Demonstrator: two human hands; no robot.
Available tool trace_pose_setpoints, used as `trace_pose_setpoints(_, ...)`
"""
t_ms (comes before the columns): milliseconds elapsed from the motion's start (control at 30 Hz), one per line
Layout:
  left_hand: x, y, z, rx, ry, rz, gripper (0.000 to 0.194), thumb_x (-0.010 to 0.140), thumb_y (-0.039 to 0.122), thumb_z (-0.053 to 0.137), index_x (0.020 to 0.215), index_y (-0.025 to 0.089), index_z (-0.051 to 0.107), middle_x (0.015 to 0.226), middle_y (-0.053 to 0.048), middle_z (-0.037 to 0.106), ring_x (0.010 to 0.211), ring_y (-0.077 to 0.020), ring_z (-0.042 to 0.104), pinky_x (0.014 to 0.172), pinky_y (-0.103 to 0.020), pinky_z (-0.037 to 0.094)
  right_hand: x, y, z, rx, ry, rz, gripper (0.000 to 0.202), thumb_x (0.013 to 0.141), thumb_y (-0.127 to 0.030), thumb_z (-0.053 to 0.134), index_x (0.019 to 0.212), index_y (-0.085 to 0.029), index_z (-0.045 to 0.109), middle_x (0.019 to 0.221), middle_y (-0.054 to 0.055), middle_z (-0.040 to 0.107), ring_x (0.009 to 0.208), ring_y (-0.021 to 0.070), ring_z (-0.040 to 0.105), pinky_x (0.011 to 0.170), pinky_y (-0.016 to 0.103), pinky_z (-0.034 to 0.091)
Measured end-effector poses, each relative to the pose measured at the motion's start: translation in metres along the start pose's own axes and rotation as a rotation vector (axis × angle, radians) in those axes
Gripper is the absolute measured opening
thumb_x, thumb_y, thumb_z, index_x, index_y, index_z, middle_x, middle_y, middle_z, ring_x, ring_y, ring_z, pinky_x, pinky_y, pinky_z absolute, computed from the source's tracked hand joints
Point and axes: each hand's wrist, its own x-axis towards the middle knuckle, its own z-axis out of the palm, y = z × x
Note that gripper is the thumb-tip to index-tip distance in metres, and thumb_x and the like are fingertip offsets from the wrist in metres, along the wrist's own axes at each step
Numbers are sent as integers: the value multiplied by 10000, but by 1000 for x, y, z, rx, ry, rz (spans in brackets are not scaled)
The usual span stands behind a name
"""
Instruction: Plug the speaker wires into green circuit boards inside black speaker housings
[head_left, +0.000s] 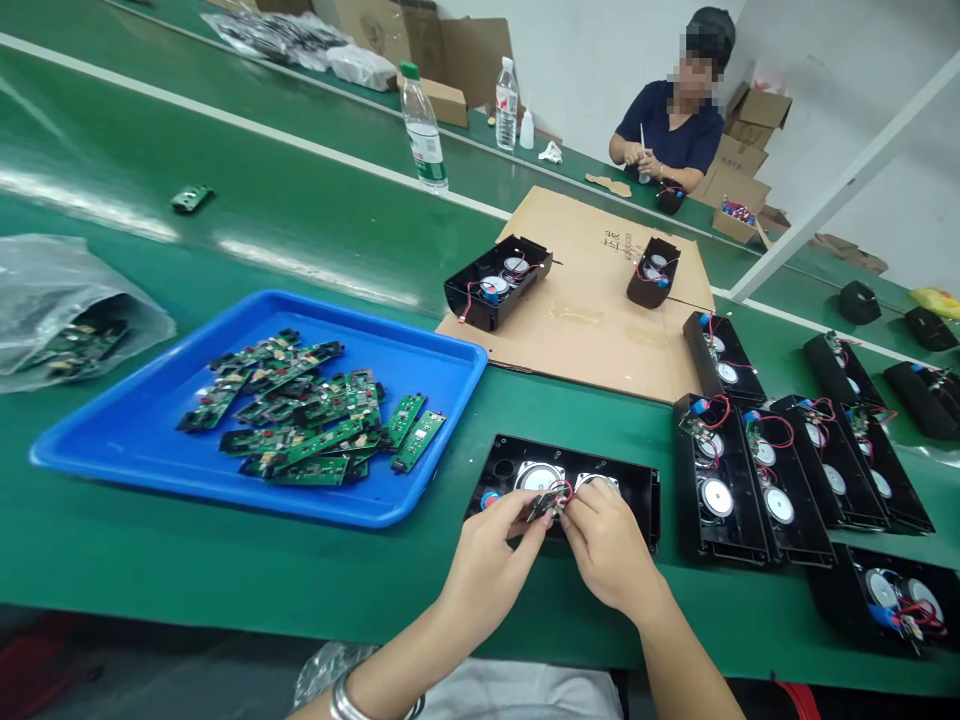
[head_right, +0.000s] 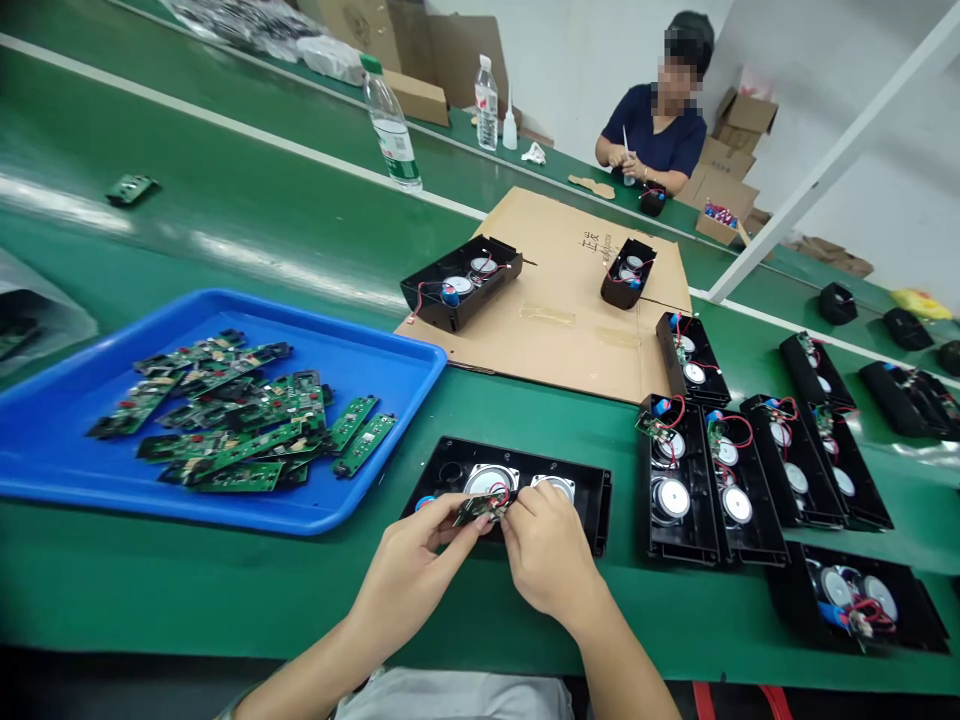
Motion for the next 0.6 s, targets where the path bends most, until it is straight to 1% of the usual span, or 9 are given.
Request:
trace_pose_setpoints(133, 2, 1, -3, 15, -24, 1, 131, 782, 222, 521, 809, 203, 647, 751, -22, 726, 668, -181, 694, 654, -274, 596, 0, 0, 3, -13, 46, -1, 309, 939, -161, 332, 706, -175, 534, 727, 52, 553, 690, 185, 452, 606, 317, 392)
trace_pose_setpoints(233, 3, 3, -5, -10, -46, -20, 130, 777, 226, 520, 817, 209, 642, 758, -19, 725, 642, -180, 697, 626, -272, 597, -3, 1, 7, 33, 141, 37, 314, 952, -201, 349, 709, -184, 546, 705, 46, 561, 680, 183, 490, 619, 317, 417)
trace_pose_setpoints(300, 3, 4, -5, -30, -50, -51, 116, 773, 231, 530, 812, 210, 638, 758, -18, 726, 635, -185, 700, 624, -277, 598, -6, 2, 9, 116, 213, 112, 250, 953, -248, 391, 784, -189, 566, 725, 39, 581, 682, 177, 531, 623, 308, 446)
trace_pose_setpoints(367, 3, 5, -5, -51, -49, -83, 103, 769, 238, 541, 800, 210, 634, 766, -22, 729, 640, -193, 705, 633, -290, 601, -7, 4, 10, 193, 254, 187, 165, 940, -288, 443, 979, -192, 571, 792, 40, 605, 688, 172, 564, 616, 298, 475)
trace_pose_setpoints(433, 2, 5, -5, -78, -37, -105, 95, 765, 247, 549, 792, 208, 632, 775, -28, 730, 647, -200, 709, 636, -299, 603, -7, 5, 9, 217, 234, 199, 233, 930, -288, 468, 1136, -201, 534, 863, 50, 618, 721, 175, 589, 637, 298, 498)
trace_pose_setpoints(467, 1, 5, -5, -91, -31, -114, 94, 762, 252, 554, 791, 206, 632, 776, -28, 729, 645, -201, 710, 631, -299, 604, -7, 6, 9, 206, 208, 185, 244, 931, -274, 466, 1155, -205, 534, 884, 55, 619, 742, 180, 597, 654, 302, 504)
trace_pose_setpoints(533, 1, 5, -4, -107, -18, -125, 95, 757, 259, 563, 786, 203, 634, 756, -24, 723, 633, -200, 708, 616, -298, 606, -5, 5, 8, 167, 165, 158, 204, 934, -240, 451, 1088, -205, 580, 896, 64, 620, 774, 189, 607, 677, 309, 508)
trace_pose_setpoints(600, 2, 6, -3, -115, -9, -128, 97, 752, 263, 567, 777, 201, 638, 739, -19, 716, 622, -197, 705, 600, -293, 607, -3, 3, 9, 150, 162, 159, 181, 934, -223, 447, 1021, -194, 603, 891, 68, 621, 775, 193, 610, 674, 313, 510)
